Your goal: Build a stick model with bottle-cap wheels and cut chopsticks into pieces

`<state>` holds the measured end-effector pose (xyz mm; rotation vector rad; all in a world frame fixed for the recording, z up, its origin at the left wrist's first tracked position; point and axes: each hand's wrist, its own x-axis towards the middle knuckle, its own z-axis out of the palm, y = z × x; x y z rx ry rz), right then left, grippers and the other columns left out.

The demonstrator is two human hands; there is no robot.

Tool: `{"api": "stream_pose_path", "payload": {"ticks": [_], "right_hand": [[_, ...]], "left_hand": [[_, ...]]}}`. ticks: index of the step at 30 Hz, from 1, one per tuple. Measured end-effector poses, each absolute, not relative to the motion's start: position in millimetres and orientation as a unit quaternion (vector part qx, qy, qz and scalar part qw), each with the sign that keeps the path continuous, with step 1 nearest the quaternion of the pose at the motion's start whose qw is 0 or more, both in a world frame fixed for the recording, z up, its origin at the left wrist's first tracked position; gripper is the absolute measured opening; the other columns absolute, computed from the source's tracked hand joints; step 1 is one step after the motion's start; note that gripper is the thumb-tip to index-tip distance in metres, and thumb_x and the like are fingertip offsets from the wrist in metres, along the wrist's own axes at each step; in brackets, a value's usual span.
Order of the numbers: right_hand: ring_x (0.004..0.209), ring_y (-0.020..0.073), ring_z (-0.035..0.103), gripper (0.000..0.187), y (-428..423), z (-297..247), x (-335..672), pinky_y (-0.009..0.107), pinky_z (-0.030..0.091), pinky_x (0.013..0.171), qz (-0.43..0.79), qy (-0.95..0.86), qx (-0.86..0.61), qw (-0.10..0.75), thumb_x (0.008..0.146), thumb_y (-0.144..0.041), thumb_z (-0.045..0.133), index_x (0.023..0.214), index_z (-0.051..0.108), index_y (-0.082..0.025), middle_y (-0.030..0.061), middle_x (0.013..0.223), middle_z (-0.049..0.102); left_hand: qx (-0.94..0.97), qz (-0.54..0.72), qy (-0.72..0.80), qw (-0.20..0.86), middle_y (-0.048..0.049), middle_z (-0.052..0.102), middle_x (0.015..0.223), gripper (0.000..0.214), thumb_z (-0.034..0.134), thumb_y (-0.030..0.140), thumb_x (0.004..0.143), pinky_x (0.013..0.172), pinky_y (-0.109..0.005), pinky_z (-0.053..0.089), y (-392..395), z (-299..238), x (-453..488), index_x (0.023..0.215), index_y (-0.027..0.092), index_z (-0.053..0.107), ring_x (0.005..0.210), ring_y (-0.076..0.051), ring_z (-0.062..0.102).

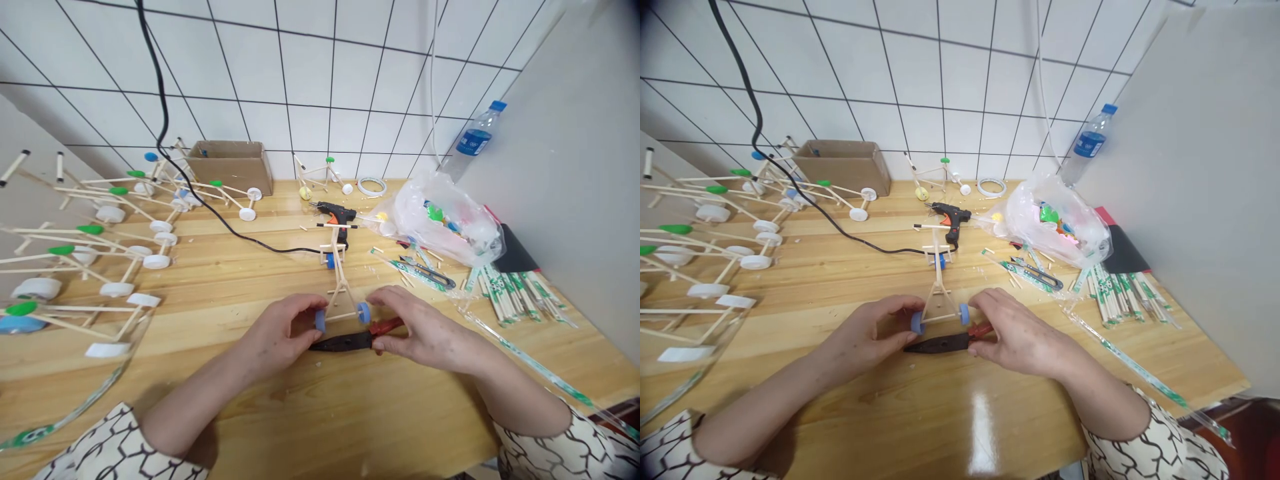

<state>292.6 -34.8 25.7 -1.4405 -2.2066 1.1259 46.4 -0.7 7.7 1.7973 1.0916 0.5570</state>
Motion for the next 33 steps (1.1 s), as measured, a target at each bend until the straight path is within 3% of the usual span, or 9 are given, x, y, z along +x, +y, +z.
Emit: {"api": "stream_pose_path", "payload": {"ticks": [2,5,11,15,25,33], "right_hand": [[0.100,0.0192,0.054,0.047,-30.7,19.9,291.5,0.032,0.052,0.077,0.380,-0.764,-0.495,0.162,0.077,-0.023,0.058,0.122,0.042,-0.023,0.0104,0.124,0.044],[0.106,0.0228,0.050,0.040,-24.5,16.3,284.7,0.037,0.046,0.085,0.316,-0.792,-0.495,0.167,0.077,-0.020,0.058,0.116,0.050,-0.021,0.0095,0.115,0.054],[0.085,0.0191,0.058,0.014,-23.4,24.3,269.2,0.031,0.046,0.074,0.300,-0.783,-0.527,0.141,0.077,-0.013,0.053,0.089,0.057,-0.017,0.0049,0.088,0.060],[0.079,0.0173,0.059,0.013,-25.9,25.8,268.4,0.029,0.046,0.070,0.301,-0.778,-0.533,0.141,0.077,-0.014,0.053,0.089,0.056,-0.017,0.0044,0.087,0.058],[0.092,0.0195,0.054,0.016,-19.5,19.8,268.5,0.032,0.043,0.081,0.298,-0.786,-0.513,0.174,0.079,-0.022,0.056,0.094,0.058,-0.016,0.0074,0.095,0.060],[0.071,0.0147,0.055,0.007,-15.1,16.6,260.7,0.027,0.044,0.068,0.312,-0.767,-0.527,0.191,0.079,-0.017,0.051,0.075,0.057,-0.016,0.0026,0.076,0.058]], "left_hand": [[0.736,0.222,0.442,0.463,-0.0045,0.068,0.099,0.034,0.056,0.017,0.066,0.084,-0.031,0.048,-0.5,7.2,46.3,0.100,0.017,0.061,0.090,-0.020,0.063],[0.736,0.212,0.440,0.469,-0.0051,0.068,0.100,0.034,0.056,0.017,0.067,0.085,-0.031,0.048,-0.4,6.8,46.2,0.101,0.016,0.061,0.091,-0.020,0.062],[0.726,0.202,0.434,0.494,-0.0069,0.066,0.101,0.034,0.055,0.016,0.069,0.087,-0.030,0.046,-0.9,10.2,46.0,0.102,0.013,0.060,0.093,-0.019,0.061],[0.719,0.212,0.423,0.509,-0.0056,0.067,0.099,0.031,0.056,0.016,0.069,0.085,-0.029,0.047,-0.9,10.4,46.0,0.100,0.014,0.060,0.090,-0.018,0.061],[0.731,0.205,0.418,0.499,-0.0075,0.066,0.097,0.030,0.055,0.017,0.070,0.084,-0.031,0.047,-1.2,9.9,45.8,0.099,0.012,0.060,0.089,-0.019,0.061],[0.741,0.214,0.432,0.467,-0.0059,0.068,0.092,0.030,0.057,0.019,0.067,0.080,-0.031,0.049,-1.7,10.5,47.1,0.096,0.014,0.062,0.084,-0.019,0.062]]}}
